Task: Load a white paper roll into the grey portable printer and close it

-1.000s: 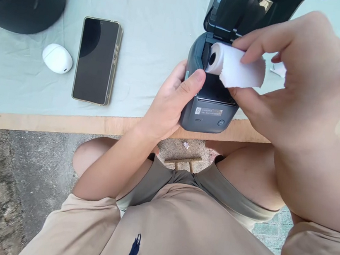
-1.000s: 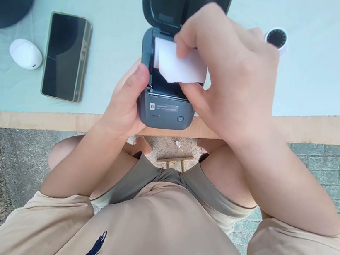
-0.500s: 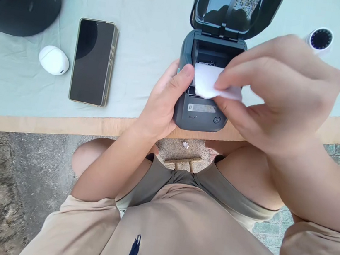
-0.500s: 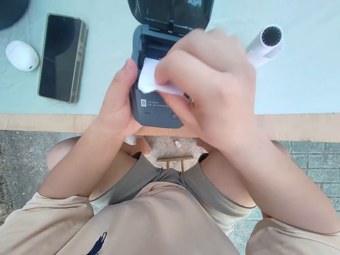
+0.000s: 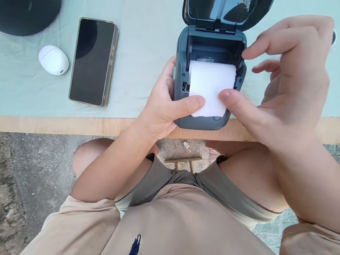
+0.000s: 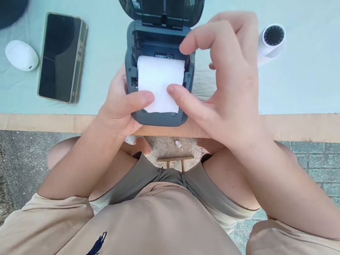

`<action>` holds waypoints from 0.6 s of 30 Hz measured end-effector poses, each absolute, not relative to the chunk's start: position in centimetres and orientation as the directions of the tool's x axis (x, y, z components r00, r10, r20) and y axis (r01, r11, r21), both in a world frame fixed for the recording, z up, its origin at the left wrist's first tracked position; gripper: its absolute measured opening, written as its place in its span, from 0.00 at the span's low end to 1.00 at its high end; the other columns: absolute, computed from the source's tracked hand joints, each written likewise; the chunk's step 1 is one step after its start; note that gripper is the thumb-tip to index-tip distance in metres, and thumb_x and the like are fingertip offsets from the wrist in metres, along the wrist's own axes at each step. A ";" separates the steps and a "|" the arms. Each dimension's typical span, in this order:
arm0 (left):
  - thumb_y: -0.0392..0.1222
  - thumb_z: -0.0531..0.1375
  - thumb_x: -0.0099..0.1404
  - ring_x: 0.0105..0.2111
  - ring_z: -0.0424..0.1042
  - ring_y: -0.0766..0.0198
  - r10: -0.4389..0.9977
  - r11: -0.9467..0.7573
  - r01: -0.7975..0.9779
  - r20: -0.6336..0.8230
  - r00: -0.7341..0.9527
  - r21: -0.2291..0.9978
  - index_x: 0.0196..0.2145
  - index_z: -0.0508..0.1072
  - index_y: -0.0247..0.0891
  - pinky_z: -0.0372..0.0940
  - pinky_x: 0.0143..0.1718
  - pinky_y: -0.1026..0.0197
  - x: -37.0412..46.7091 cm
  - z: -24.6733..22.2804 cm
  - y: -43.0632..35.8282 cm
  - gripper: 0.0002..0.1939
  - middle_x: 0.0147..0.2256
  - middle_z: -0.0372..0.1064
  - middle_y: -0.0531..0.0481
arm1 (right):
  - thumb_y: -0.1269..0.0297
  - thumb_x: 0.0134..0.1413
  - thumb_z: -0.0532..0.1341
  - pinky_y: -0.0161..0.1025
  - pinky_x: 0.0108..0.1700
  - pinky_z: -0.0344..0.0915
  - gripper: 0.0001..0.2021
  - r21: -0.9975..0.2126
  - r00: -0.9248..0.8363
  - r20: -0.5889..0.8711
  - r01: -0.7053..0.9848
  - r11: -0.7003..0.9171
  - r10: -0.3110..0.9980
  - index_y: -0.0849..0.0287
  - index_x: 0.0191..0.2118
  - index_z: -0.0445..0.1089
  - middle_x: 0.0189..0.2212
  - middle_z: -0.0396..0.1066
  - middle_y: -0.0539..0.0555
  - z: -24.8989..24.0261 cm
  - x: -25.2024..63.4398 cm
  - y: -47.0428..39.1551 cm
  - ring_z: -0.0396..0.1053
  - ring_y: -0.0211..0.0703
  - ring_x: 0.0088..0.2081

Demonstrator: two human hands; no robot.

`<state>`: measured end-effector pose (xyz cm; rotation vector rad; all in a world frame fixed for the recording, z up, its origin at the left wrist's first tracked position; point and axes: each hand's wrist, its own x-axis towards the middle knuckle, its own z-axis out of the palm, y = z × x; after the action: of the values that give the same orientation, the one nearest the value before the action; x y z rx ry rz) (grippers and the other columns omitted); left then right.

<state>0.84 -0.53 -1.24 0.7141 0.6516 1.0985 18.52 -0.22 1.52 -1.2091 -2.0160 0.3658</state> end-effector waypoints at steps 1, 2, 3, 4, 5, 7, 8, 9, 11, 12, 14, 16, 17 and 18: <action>0.34 0.66 0.54 0.37 0.72 0.60 0.939 0.289 -0.556 -0.117 0.324 0.779 0.41 0.66 0.47 0.70 0.38 0.56 0.9 -1.2 -0.6 0.19 0.37 0.69 0.53 | 0.54 0.46 0.64 0.41 0.40 0.67 0.20 -0.600 -0.282 0.430 0.620 0.505 0.857 0.54 0.44 0.63 0.44 0.63 0.56 1.5 18.5 -0.2 0.61 0.47 0.50; 0.35 0.65 0.55 0.37 0.73 0.60 0.936 0.300 -0.553 -0.128 0.328 0.777 0.42 0.66 0.46 0.70 0.37 0.56 0.9 -1.1 -0.6 0.18 0.37 0.69 0.53 | 0.54 0.46 0.64 0.40 0.39 0.66 0.20 -0.628 -0.294 0.410 0.595 0.501 0.863 0.54 0.45 0.63 0.44 0.63 0.56 1.4 18.6 -0.2 0.61 0.47 0.51; 0.37 0.64 0.56 0.38 0.73 0.60 0.934 0.312 -0.546 -0.145 0.327 0.778 0.42 0.65 0.46 0.70 0.37 0.56 0.9 -1.1 -0.6 0.17 0.37 0.68 0.53 | 0.56 0.46 0.64 0.40 0.38 0.66 0.19 -0.654 -0.309 0.396 0.566 0.502 0.865 0.54 0.44 0.63 0.44 0.63 0.55 1.4 18.6 -0.1 0.61 0.47 0.50; 0.39 0.63 0.57 0.40 0.74 0.59 0.932 0.322 -0.536 -0.162 0.324 0.780 0.43 0.65 0.45 0.70 0.37 0.56 0.8 -1.0 -0.6 0.16 0.37 0.68 0.53 | 0.57 0.46 0.65 0.40 0.38 0.65 0.19 -0.673 -0.320 0.391 0.539 0.506 0.863 0.54 0.44 0.63 0.44 0.63 0.55 1.4 18.6 -0.1 0.61 0.46 0.50; 0.39 0.63 0.57 0.41 0.74 0.58 0.932 0.326 -0.529 -0.172 0.320 0.784 0.43 0.65 0.46 0.70 0.38 0.56 0.8 -1.0 -0.6 0.16 0.37 0.68 0.53 | 0.58 0.45 0.65 0.40 0.38 0.65 0.19 -0.686 -0.327 0.387 0.522 0.506 0.862 0.53 0.44 0.63 0.43 0.63 0.55 1.4 18.6 -0.1 0.61 0.46 0.50; 0.38 0.64 0.56 0.41 0.73 0.59 0.933 0.323 -0.516 -0.177 0.312 0.793 0.42 0.65 0.46 0.70 0.37 0.56 0.7 -1.0 -0.5 0.17 0.37 0.68 0.53 | 0.58 0.45 0.65 0.40 0.39 0.65 0.20 -0.700 -0.324 0.381 0.510 0.500 0.866 0.53 0.44 0.63 0.44 0.63 0.55 1.5 18.7 -0.2 0.61 0.46 0.50; 0.36 0.64 0.55 0.40 0.73 0.59 0.933 0.319 -0.515 -0.168 0.318 0.796 0.42 0.65 0.46 0.71 0.37 0.57 0.7 -1.1 -0.5 0.18 0.37 0.69 0.53 | 0.57 0.45 0.65 0.40 0.39 0.65 0.20 -0.707 -0.316 0.378 0.508 0.491 0.870 0.54 0.45 0.63 0.44 0.63 0.55 1.5 18.7 -0.2 0.61 0.46 0.50; 0.35 0.65 0.54 0.39 0.73 0.60 0.932 0.313 -0.512 -0.155 0.328 0.800 0.42 0.64 0.47 0.71 0.36 0.57 0.7 -1.2 -0.4 0.20 0.37 0.69 0.53 | 0.56 0.46 0.64 0.39 0.39 0.65 0.20 -0.716 -0.304 0.371 0.508 0.478 0.878 0.54 0.45 0.63 0.45 0.63 0.55 1.6 18.7 -0.2 0.60 0.46 0.51; 0.35 0.66 0.52 0.39 0.72 0.59 0.933 0.299 -0.501 -0.139 0.331 0.812 0.44 0.63 0.47 0.72 0.36 0.57 0.7 -1.2 -0.4 0.23 0.37 0.70 0.53 | 0.55 0.47 0.63 0.38 0.38 0.65 0.20 -0.731 -0.279 0.348 0.516 0.446 0.895 0.54 0.46 0.63 0.46 0.63 0.55 1.5 18.7 -0.3 0.60 0.45 0.51; 0.36 0.67 0.51 0.41 0.73 0.58 0.934 0.297 -0.495 -0.141 0.327 0.817 0.45 0.63 0.46 0.72 0.37 0.57 0.7 -1.2 -0.4 0.25 0.38 0.70 0.53 | 0.55 0.47 0.63 0.38 0.37 0.65 0.20 -0.734 -0.273 0.344 0.519 0.438 0.899 0.54 0.45 0.63 0.46 0.63 0.55 1.5 18.7 -0.3 0.60 0.45 0.51; 0.38 0.66 0.52 0.45 0.72 0.56 0.933 0.310 -0.480 -0.168 0.317 0.820 0.46 0.62 0.45 0.71 0.39 0.58 0.7 -1.1 -0.4 0.25 0.39 0.70 0.52 | 0.55 0.47 0.63 0.38 0.37 0.65 0.18 -0.730 -0.277 0.328 0.532 0.428 0.903 0.53 0.45 0.62 0.46 0.63 0.54 1.4 18.6 -0.3 0.60 0.45 0.51; 0.37 0.65 0.53 0.45 0.73 0.56 0.928 0.330 -0.466 -0.192 0.319 0.821 0.46 0.62 0.45 0.70 0.39 0.59 0.6 -0.9 -0.4 0.23 0.39 0.70 0.52 | 0.55 0.46 0.64 0.37 0.37 0.67 0.19 -0.729 -0.280 0.327 0.534 0.429 0.903 0.51 0.44 0.63 0.46 0.62 0.54 1.3 18.5 -0.4 0.61 0.45 0.51; 0.37 0.65 0.53 0.43 0.73 0.57 0.927 0.330 -0.461 -0.190 0.323 0.824 0.45 0.62 0.45 0.70 0.39 0.59 0.6 -0.8 -0.4 0.23 0.39 0.70 0.52 | 0.56 0.45 0.65 0.38 0.38 0.67 0.20 -0.736 -0.272 0.327 0.528 0.424 0.905 0.50 0.45 0.62 0.48 0.61 0.53 1.4 18.5 -0.4 0.61 0.45 0.52; 0.36 0.65 0.53 0.42 0.73 0.58 0.925 0.327 -0.451 -0.185 0.332 0.831 0.45 0.62 0.45 0.70 0.38 0.60 0.5 -0.7 -0.4 0.23 0.39 0.69 0.52 | 0.56 0.44 0.65 0.38 0.41 0.68 0.23 -0.751 -0.253 0.330 0.513 0.415 0.910 0.49 0.48 0.61 0.50 0.60 0.53 1.5 18.5 -0.4 0.61 0.45 0.54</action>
<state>0.54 -0.37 -0.73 0.7592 0.7526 1.0213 18.47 -0.42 1.49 -1.2115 -1.9073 0.6571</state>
